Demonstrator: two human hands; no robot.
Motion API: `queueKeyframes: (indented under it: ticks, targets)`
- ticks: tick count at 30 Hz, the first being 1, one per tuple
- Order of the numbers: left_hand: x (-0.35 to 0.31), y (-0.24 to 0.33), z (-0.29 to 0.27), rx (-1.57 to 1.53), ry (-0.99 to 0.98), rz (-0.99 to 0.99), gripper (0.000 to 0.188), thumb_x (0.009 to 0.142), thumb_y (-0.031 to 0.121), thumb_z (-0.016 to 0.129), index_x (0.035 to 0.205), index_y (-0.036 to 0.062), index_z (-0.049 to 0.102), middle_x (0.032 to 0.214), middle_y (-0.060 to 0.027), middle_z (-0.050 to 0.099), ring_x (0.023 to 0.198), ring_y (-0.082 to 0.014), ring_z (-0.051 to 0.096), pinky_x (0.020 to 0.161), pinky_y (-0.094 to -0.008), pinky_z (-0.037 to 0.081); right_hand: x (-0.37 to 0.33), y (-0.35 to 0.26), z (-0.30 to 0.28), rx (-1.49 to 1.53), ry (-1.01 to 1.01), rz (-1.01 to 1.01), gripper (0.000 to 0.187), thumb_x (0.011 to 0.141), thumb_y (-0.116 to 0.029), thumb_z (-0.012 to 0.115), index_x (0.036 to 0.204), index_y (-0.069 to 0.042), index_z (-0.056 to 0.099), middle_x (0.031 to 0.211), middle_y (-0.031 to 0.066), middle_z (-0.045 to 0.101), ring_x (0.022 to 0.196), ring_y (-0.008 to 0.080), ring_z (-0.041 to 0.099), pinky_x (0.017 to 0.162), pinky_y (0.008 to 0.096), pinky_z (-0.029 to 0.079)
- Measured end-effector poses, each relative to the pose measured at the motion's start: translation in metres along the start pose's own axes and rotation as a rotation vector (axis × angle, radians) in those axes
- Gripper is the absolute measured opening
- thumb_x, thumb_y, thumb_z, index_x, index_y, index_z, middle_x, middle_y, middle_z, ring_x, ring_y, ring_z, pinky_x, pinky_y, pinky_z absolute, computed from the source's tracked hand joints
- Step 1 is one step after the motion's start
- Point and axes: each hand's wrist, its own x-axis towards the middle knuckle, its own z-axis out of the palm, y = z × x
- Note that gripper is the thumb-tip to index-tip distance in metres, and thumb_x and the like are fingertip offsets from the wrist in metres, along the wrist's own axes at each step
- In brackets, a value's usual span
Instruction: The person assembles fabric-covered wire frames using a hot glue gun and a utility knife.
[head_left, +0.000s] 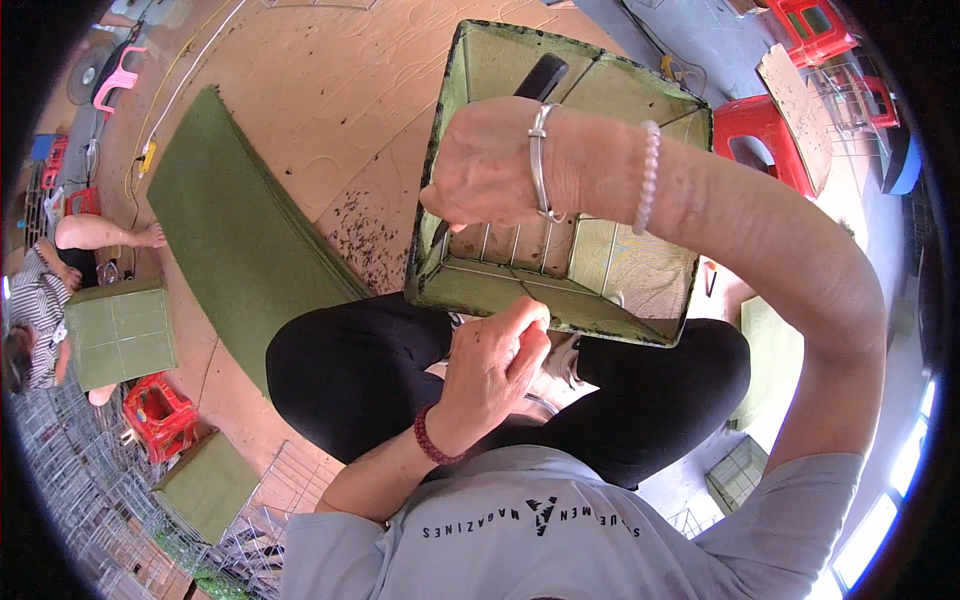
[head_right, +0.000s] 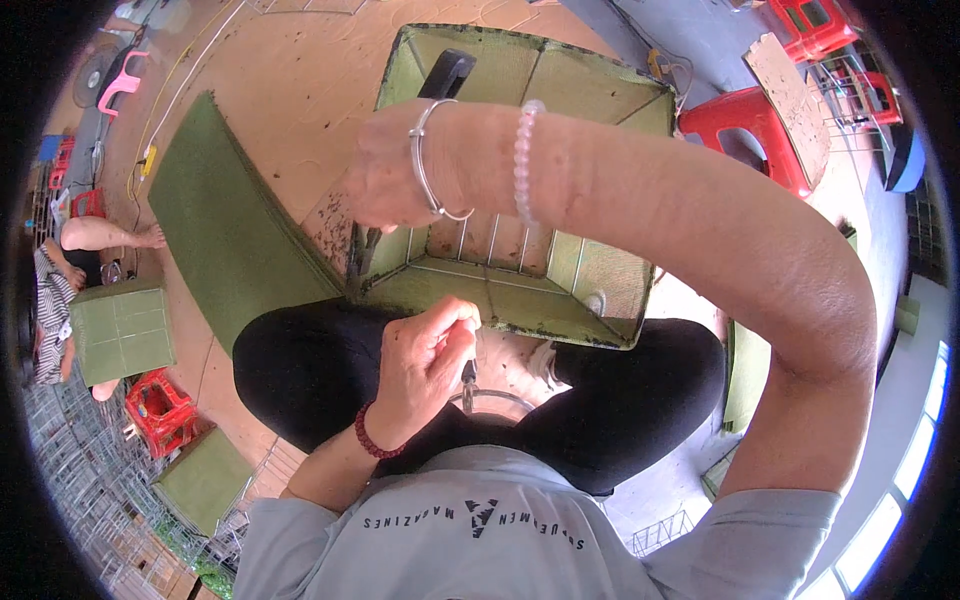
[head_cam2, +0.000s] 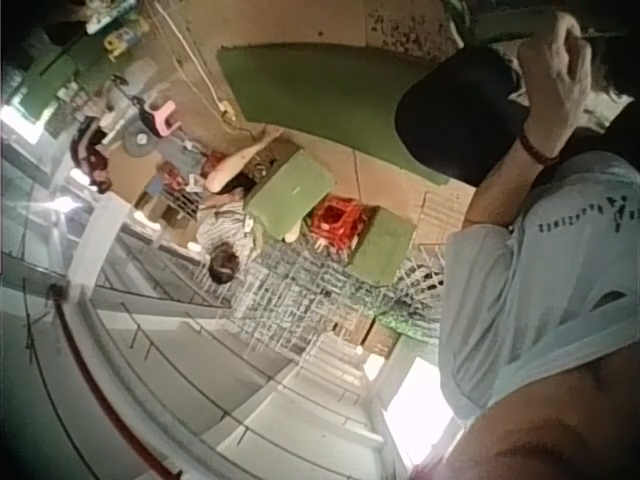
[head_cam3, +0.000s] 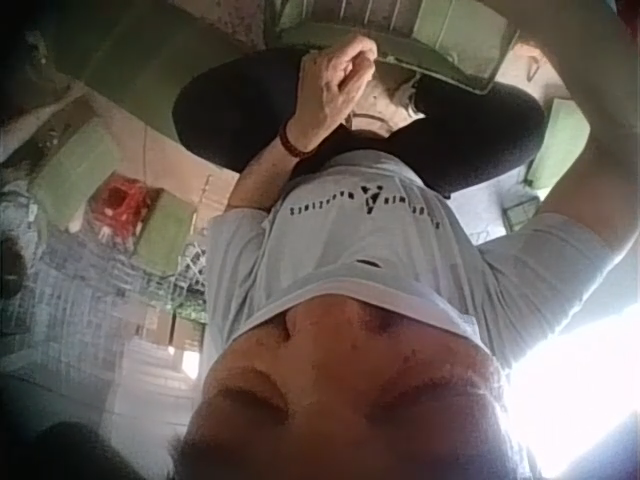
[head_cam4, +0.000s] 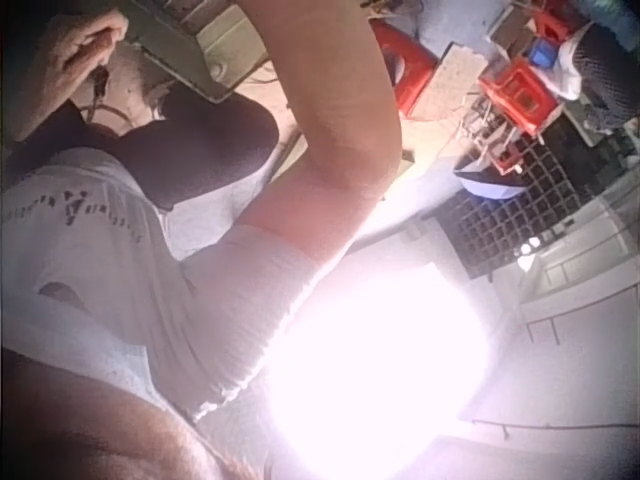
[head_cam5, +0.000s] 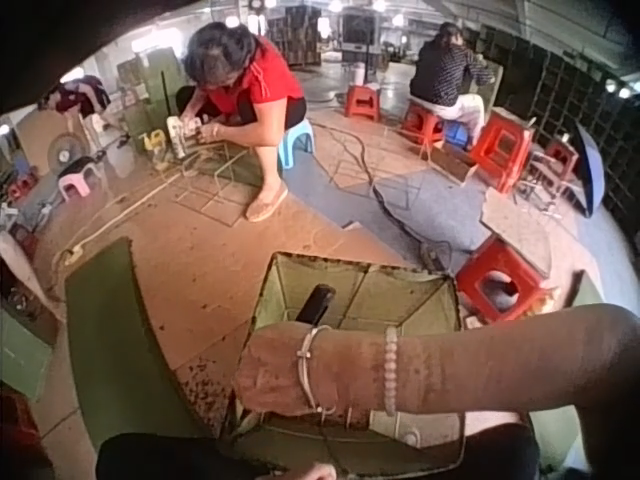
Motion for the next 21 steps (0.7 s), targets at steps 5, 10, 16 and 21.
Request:
queueKeyframes:
  ticks: [5,10,16,21]
  targets:
    - [-0.007,0.005,0.01,0.003,-0.147,0.199,0.007,0.081,0.001,0.053,0.088,0.0025,0.054,0.066,-0.0148,0.053,0.056,-0.0288,0.055,0.052,-0.0327,0.043,0.006,0.012,0.018,0.039,-0.236,-0.001,0.033,0.083,-0.036,0.055,0.075,-0.004,0.057,0.058,0.0079,0.06,0.065,0.0243,0.065,0.054,0.0354,0.051]
    - [-0.01,0.016,-0.008,-0.098,-0.188,0.113,0.009,0.082,0.002,0.054,0.091,0.0037,0.055,0.067,-0.0141,0.054,0.057,-0.0289,0.056,0.053,-0.0329,0.044,-0.013,0.007,0.014,0.066,-0.215,0.068,0.036,0.085,-0.04,0.051,0.078,-0.005,0.051,0.062,0.0076,0.057,0.063,0.0255,0.063,0.053,0.0365,0.05]
    - [-0.036,0.029,-0.056,-0.139,-0.504,0.146,0.01,0.083,0.004,0.055,0.092,0.0049,0.06,0.067,-0.0086,0.061,0.056,-0.0216,0.062,0.051,-0.0285,0.047,-0.068,0.0,0.015,0.18,0.01,0.243,0.032,0.083,-0.038,0.053,0.079,-0.007,0.046,0.067,0.0077,0.052,0.063,0.0268,0.059,0.052,0.0378,0.048]
    - [-0.064,0.024,-0.162,-0.282,-0.196,0.072,0.012,0.086,0.007,0.053,0.089,0.0019,0.064,0.067,-0.006,0.064,0.06,-0.0154,0.062,0.053,-0.0238,0.047,-0.126,-0.03,0.012,0.158,0.241,0.432,0.031,0.082,-0.035,0.058,0.079,-0.005,0.05,0.062,0.0097,0.052,0.062,0.0311,0.058,0.053,0.0393,0.047]
